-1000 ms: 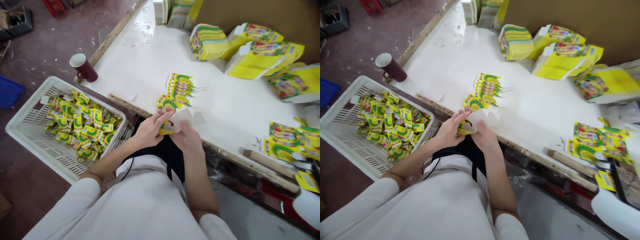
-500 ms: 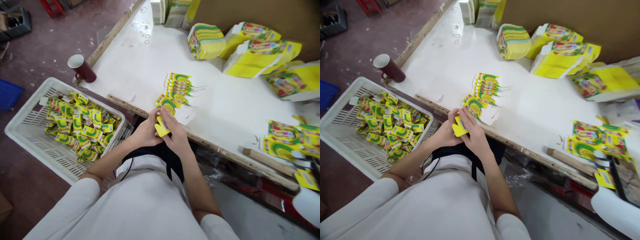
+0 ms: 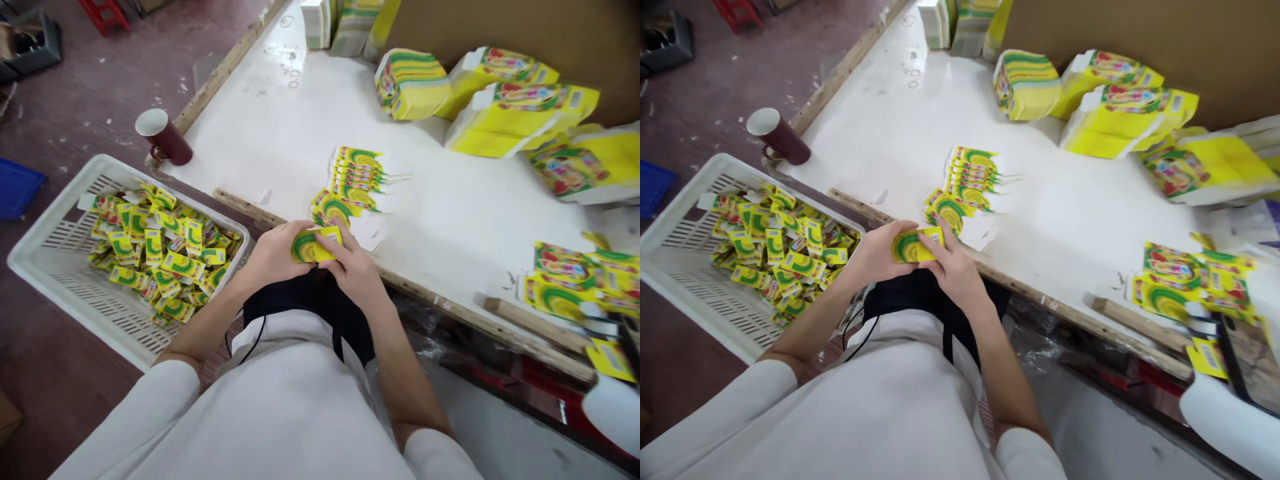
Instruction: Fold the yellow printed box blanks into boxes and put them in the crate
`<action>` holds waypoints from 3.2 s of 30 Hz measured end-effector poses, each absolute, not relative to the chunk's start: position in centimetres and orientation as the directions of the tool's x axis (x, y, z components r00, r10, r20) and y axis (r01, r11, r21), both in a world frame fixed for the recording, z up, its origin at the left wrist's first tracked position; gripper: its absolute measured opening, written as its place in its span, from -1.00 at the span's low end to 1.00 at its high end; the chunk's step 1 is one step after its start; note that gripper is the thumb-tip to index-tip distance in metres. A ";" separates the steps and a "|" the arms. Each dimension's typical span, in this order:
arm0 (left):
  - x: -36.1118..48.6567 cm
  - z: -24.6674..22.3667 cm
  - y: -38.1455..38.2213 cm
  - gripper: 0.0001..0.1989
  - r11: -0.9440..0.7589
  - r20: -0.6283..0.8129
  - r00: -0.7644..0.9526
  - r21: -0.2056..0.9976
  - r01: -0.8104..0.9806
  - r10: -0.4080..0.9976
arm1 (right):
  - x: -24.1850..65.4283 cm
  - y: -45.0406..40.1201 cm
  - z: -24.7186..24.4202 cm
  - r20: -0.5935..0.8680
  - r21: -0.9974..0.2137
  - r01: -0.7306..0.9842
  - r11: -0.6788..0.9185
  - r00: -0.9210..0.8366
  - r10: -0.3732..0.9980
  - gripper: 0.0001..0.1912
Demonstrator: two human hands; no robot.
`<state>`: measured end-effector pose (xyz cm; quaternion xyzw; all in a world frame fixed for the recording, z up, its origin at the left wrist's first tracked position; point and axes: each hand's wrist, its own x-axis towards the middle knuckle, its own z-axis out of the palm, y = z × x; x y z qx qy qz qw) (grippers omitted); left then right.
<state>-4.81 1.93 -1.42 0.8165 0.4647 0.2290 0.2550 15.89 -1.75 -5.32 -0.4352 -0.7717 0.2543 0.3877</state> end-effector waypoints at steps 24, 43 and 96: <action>-19.9 -1.5 2.9 -0.37 0.077 0.277 -0.227 0.465 0.882 0.933 | 16.7 3.7 -8.6 0.057 -0.487 0.870 -0.083 0.127 0.990 -0.60; 1.4 -5.2 4.2 -0.32 0.120 -0.063 0.151 0.906 -0.405 0.987 | 13.4 -0.2 -6.7 0.009 -1.000 -0.006 0.009 0.035 0.999 -0.33; -4.0 0.6 1.4 -0.32 -0.379 0.055 0.508 0.735 0.562 0.860 | 14.1 -2.8 -2.4 0.586 -0.671 0.603 0.432 0.073 0.807 -0.42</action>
